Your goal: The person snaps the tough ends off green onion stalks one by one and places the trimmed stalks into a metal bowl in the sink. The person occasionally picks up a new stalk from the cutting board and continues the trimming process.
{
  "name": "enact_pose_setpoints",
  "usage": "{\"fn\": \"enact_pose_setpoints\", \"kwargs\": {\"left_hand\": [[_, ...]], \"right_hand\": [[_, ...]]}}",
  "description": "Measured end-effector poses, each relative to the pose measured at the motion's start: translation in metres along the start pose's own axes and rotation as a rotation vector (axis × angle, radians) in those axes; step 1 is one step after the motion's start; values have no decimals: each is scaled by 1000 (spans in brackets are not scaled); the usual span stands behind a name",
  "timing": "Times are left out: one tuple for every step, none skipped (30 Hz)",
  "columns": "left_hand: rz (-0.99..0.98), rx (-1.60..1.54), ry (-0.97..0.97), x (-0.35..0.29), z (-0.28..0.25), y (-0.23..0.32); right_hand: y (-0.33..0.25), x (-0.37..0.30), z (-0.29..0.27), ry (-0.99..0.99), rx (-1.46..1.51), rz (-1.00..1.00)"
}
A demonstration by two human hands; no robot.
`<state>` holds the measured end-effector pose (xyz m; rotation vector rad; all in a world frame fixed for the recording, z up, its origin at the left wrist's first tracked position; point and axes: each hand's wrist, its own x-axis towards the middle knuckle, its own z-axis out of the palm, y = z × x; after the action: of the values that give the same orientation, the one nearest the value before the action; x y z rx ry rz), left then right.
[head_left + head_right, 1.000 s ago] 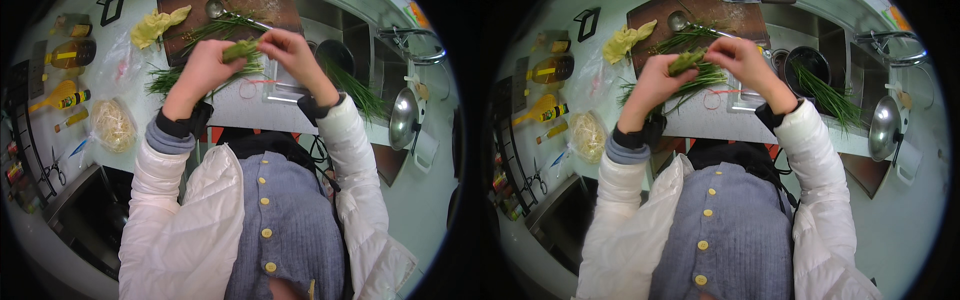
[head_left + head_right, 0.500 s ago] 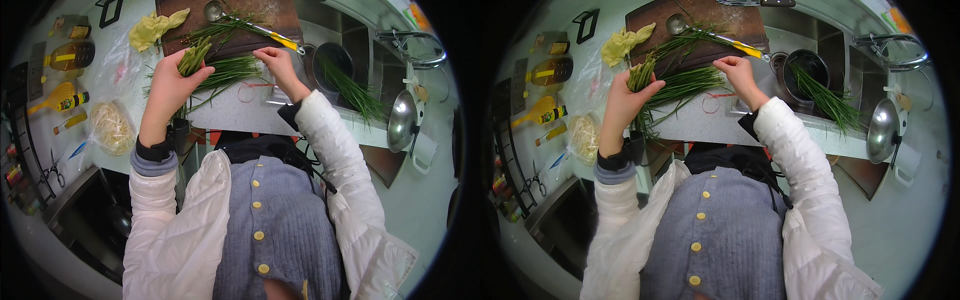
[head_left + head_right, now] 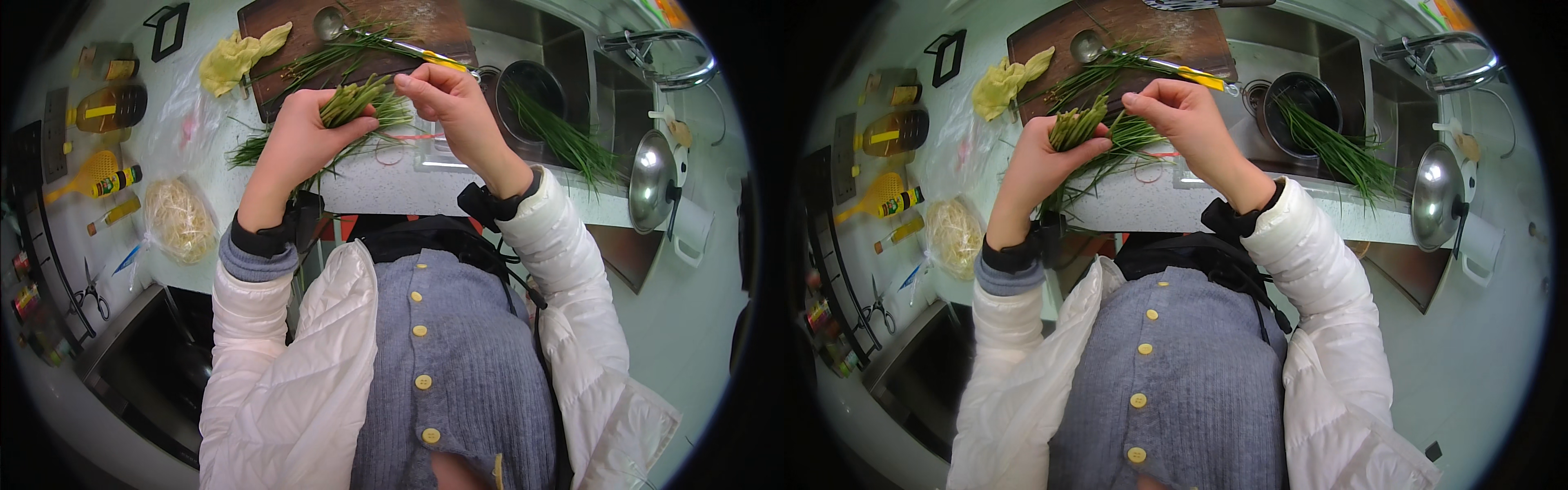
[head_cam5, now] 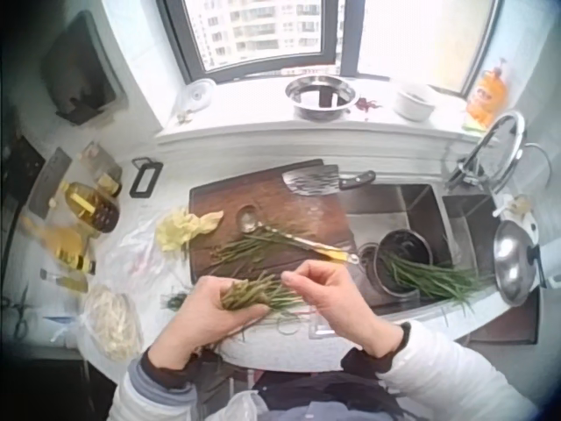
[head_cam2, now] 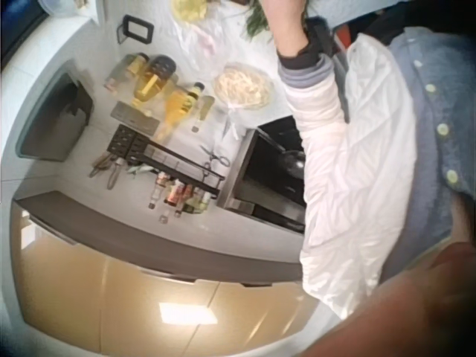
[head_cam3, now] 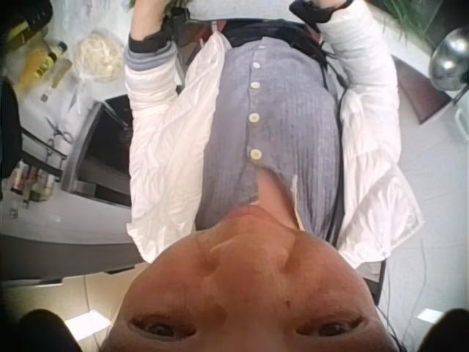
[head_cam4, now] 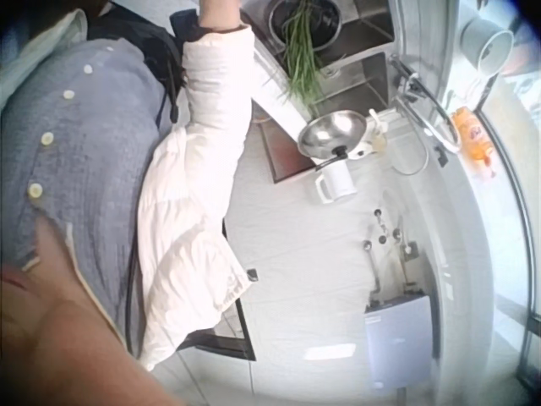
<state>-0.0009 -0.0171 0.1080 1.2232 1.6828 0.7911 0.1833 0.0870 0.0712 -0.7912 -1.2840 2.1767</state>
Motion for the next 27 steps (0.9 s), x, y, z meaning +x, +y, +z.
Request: {"fn": "enact_pose_setpoints", "kwargs": {"left_hand": [[-15, -14, 7, -1, -1, 1], [-31, -29, 14, -1, -3, 1], [-12, -38, 14, -1, -4, 2], [5, -48, 15, -1, -4, 2], [15, -57, 17, -1, -5, 2], [25, -65, 4, -1, -5, 2], [28, -72, -9, -1, -5, 2], [32, -79, -21, -1, -6, 2], [24, -86, -15, 0, -6, 3], [17, -93, -9, 0, -6, 3], [8, -100, -2, 0, -6, 3], [9, -83, 2, 1, -6, 3], [10, -66, 7, 2, -6, 3], [28, -55, 15, 2, -7, 3], [1, -29, 20, 1, -9, 2], [-8, -8, 28, -1, -11, 1], [-18, 12, 34, -2, -13, 0], [-24, 6, 66, -5, -18, 0], [-31, -2, 96, -11, -24, 0], [-38, -10, 126, -16, -31, 1], [-77, -22, 179, -21, -38, 3], [-28, -18, 203, -26, -45, 5], [-74, -20, 236, -30, -54, 8], [-26, -35, 234, -35, -62, 11], [-27, -47, 239, -41, -71, 15], [16, -85, 236, -46, -77, 19], [27, -65, 266, -50, -82, 21]], "right_hand": [[0, 0, 2, 21, -21, -3], [0, 0, 3, 17, -27, -22], [0, 1, 5, 30, -40, -29], [0, 1, 5, 16, -43, -49], [0, 1, 5, -38, -95, -9], [0, 2, 5, -117, -137, 18], [0, 3, 5, -176, -195, 69], [1, 4, 5, -176, -187, 55], [1, 5, 5, -149, -190, 21], [2, 6, 5, -122, -193, -13], [4, 7, 5, -89, -204, -36], [5, 7, 4, -98, -203, -41], [5, 8, 2, -99, -212, -36], [6, 8, -1, -110, -218, -55], [7, 9, -5, -59, -198, -51], [9, 12, -9, -17, -175, -71], [11, 15, -15, 39, -162, -74], [10, 16, -25, 75, -121, -111], [11, 21, -36, 117, -172, -98], [16, 24, -44, 117, -249, -78], [23, 25, -51, 103, -327, -85], [31, 26, -57, 80, -479, -1], [41, 26, -61, 38, -637, 49], [54, 22, -63, 9, -789, 25], [65, 18, -65, -20, -844, 20], [76, 13, -66, -57, -900, 8], [86, 9, -67, -83, -975, 41]]}}
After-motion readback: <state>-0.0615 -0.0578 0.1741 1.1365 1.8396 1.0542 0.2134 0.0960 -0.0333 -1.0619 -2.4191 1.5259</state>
